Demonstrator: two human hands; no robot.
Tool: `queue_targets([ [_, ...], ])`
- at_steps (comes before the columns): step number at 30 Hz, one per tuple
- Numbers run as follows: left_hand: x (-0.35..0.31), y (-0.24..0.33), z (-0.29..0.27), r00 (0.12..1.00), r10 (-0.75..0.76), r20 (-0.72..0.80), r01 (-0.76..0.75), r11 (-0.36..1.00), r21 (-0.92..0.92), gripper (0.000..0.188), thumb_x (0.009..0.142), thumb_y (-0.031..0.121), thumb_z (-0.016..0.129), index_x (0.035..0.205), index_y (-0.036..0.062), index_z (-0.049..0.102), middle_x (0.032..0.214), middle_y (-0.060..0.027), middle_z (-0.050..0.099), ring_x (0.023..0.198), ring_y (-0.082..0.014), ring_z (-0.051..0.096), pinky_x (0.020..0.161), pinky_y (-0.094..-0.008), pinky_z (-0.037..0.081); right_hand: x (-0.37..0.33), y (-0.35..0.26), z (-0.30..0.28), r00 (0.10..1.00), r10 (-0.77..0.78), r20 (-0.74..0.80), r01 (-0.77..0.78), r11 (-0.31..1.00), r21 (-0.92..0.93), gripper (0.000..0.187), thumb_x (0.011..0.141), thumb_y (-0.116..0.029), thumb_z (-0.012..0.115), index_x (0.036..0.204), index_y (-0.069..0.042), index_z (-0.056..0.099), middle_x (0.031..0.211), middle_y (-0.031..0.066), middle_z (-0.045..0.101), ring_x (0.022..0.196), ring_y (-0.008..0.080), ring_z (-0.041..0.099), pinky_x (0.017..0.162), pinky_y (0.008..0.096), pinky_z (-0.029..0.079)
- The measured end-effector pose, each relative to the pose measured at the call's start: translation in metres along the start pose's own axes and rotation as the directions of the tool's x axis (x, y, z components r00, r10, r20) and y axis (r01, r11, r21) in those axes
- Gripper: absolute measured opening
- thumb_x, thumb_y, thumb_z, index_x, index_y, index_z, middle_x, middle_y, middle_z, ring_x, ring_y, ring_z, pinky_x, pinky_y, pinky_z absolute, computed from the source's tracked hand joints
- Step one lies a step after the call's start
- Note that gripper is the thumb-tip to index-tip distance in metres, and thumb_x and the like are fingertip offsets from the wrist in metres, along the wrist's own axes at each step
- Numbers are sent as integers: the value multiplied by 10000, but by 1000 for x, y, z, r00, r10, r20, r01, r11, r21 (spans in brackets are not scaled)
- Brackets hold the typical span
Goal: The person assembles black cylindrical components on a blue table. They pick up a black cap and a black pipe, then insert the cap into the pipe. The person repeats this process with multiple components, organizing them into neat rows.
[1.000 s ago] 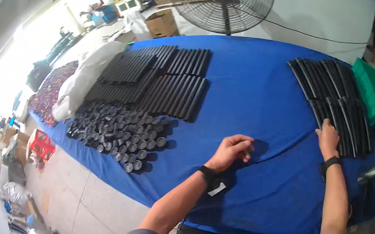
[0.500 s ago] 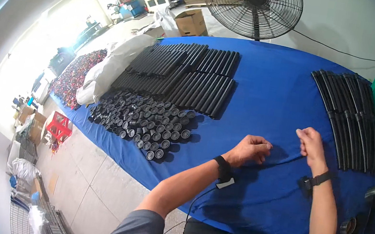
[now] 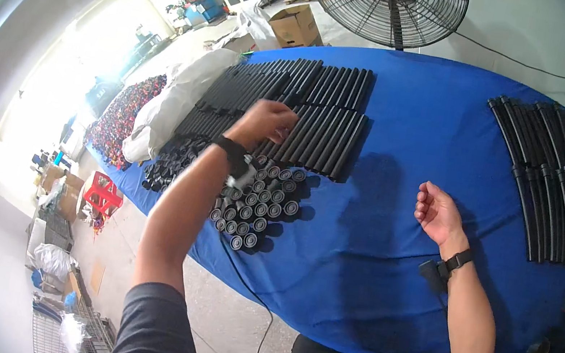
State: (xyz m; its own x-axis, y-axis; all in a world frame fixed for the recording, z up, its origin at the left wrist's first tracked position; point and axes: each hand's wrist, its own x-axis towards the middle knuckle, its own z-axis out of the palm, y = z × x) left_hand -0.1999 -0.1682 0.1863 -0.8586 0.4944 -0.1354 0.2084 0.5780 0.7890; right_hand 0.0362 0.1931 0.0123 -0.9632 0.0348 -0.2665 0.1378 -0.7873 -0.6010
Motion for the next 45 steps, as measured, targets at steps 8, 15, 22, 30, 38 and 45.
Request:
queue_targets([
  [8, 77, -121, -151, 893, 61, -447, 148, 896, 418, 345, 928, 295, 589, 1069, 21, 743, 776, -110, 695, 678, -221, 685, 675, -370, 581, 4, 13, 7, 993, -41, 107, 44, 998, -33, 180, 1035, -226, 597, 1067, -65, 670, 928, 51, 680, 836, 174, 668, 794, 354, 574],
  [15, 143, -190, -127, 925, 141, -353, 142, 732, 666, 606, 1005, 441, 491, 1480, 64, 492, 1463, -258, 523, 1381, -415, 469, 1156, -462, 364, 11, 7, 11, 997, 18, 70, -12, 997, -82, 190, 1039, -235, 585, 1065, -59, 650, 931, 58, 659, 832, 175, 642, 805, 372, 562],
  [22, 181, -219, -104, 960, 85, -268, 163, 608, 777, 655, 1042, 465, 433, 1553, 59, 375, 1558, -274, 399, 1431, -460, 374, 1189, -492, 320, 14, 6, 12, 997, 37, 67, -30, 995, -99, 198, 1027, -244, 602, 1063, -52, 636, 918, 68, 661, 788, 174, 636, 826, 407, 561],
  [30, 174, -243, -117, 936, 185, -298, 136, 592, 794, 648, 1014, 483, 488, 1525, 90, 424, 1498, -234, 491, 1393, -392, 461, 1149, -486, 378, 17, 10, 18, 997, 38, 71, -29, 992, -121, 216, 1025, -259, 601, 1076, -52, 634, 894, 68, 647, 786, 177, 631, 828, 421, 562],
  [38, 137, -208, -100, 939, 83, -333, 232, 562, 794, 630, 974, 484, 554, 1488, 124, 498, 1444, -169, 570, 1333, -381, 527, 1097, -489, 444, 16, 10, 15, 998, 21, 67, -12, 991, -132, 217, 1026, -257, 599, 1087, -52, 633, 898, 70, 643, 787, 178, 628, 824, 414, 565],
  [45, 103, -219, -110, 921, 186, -343, 180, 578, 796, 673, 917, 522, 620, 1449, 114, 561, 1421, -206, 583, 1336, -383, 527, 1097, -481, 434, 16, 8, 18, 996, 33, 85, -22, 991, -131, 206, 1030, -258, 591, 1072, -60, 625, 902, 63, 642, 786, 172, 627, 829, 409, 564],
])
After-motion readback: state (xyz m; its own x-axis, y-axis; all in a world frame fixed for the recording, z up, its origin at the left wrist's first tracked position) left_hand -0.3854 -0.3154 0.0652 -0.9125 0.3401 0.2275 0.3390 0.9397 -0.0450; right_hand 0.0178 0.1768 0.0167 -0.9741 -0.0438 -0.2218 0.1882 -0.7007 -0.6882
